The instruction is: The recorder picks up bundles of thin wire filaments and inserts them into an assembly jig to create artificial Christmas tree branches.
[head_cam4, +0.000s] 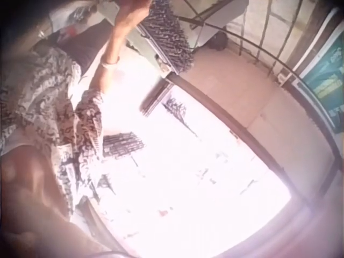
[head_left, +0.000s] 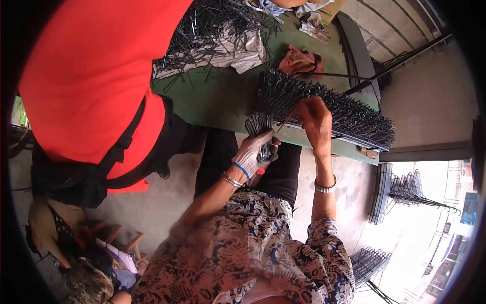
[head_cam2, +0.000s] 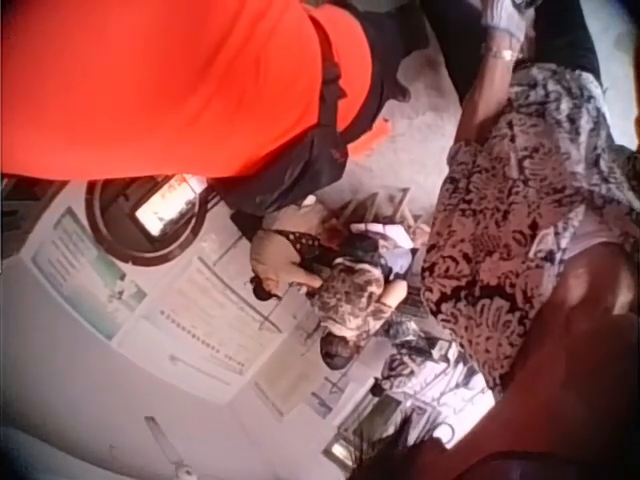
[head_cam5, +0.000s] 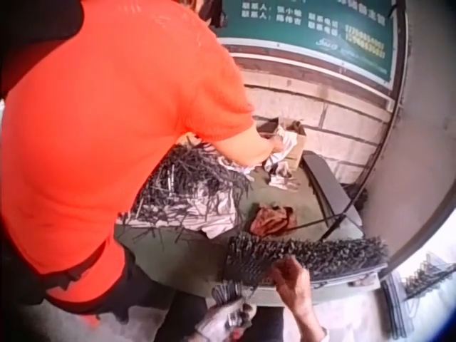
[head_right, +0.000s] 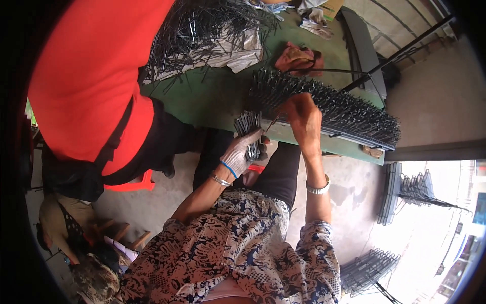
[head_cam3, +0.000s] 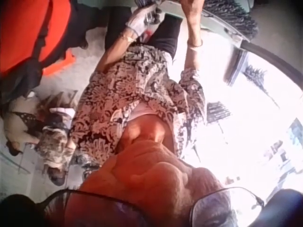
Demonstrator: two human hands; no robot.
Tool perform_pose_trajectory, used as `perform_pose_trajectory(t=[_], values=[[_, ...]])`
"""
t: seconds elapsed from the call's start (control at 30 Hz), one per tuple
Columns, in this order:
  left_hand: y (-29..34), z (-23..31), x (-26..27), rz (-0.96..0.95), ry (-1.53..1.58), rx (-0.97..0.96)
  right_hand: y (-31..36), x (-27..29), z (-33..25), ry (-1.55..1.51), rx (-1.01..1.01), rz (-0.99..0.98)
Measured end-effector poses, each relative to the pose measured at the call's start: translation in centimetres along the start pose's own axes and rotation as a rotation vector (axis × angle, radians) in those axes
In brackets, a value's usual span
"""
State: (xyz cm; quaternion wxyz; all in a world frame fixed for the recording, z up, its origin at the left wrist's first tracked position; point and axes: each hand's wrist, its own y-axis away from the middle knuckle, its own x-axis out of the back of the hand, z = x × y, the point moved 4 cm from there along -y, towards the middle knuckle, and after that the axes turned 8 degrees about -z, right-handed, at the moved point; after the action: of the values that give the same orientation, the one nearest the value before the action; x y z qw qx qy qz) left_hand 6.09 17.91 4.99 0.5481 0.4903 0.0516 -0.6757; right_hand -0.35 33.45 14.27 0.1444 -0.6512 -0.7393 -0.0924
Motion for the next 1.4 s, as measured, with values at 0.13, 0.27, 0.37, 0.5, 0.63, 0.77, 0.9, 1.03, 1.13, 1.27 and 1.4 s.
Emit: perform_pose_trajectory(t=[0.13,0.27,0.37,0.5,0.63,0.77,0.9,1.03,1.13,1.27,1.4], values=[[-0.3,0.5,-0.7,0.014,-0.004,0.015,-1.5,1.0,0.6,0.265,0.204,0.355],[-0.7,0.5,-1.0,-0.009,-0.038,0.018,-3.1,0.1,1.5,0.387,0.34,0.472],[-0.9,0.5,-0.7,-0.006,-0.022,0.009,-3.9,-0.3,2.3,0.357,0.308,0.444],[-0.4,0.4,-0.3,-0.006,0.052,0.024,-3.8,-0.8,1.4,0.49,0.377,0.397],[-0.6,-0.3,-0.1,-0.054,0.183,0.013,-3.7,-1.7,1.6,0.756,0.326,0.28],[-0.2,0.0,0.0,-0.086,0.077,-0.004,-3.1,-2.4,1.5,0.911,0.312,0.292],[-0.1,0.2,0.6,-0.107,0.058,-0.032,-0.6,-2.4,0.1,0.615,0.344,0.172],[0.6,1.1,-0.3,-0.069,0.017,-0.045,1.1,-3.1,-0.7,0.178,0.106,-0.194],[0.7,1.0,-0.9,-0.104,-0.033,-0.022,1.3,-2.5,0.2,0.032,0.042,-0.203],[0.0,0.7,-1.2,-0.11,-0.082,-0.061,1.3,-2.2,1.1,-0.097,0.005,-0.206],[-0.2,0.6,-1.3,-0.098,-0.074,-0.012,1.6,-1.9,1.0,-0.083,-0.023,-0.123]])
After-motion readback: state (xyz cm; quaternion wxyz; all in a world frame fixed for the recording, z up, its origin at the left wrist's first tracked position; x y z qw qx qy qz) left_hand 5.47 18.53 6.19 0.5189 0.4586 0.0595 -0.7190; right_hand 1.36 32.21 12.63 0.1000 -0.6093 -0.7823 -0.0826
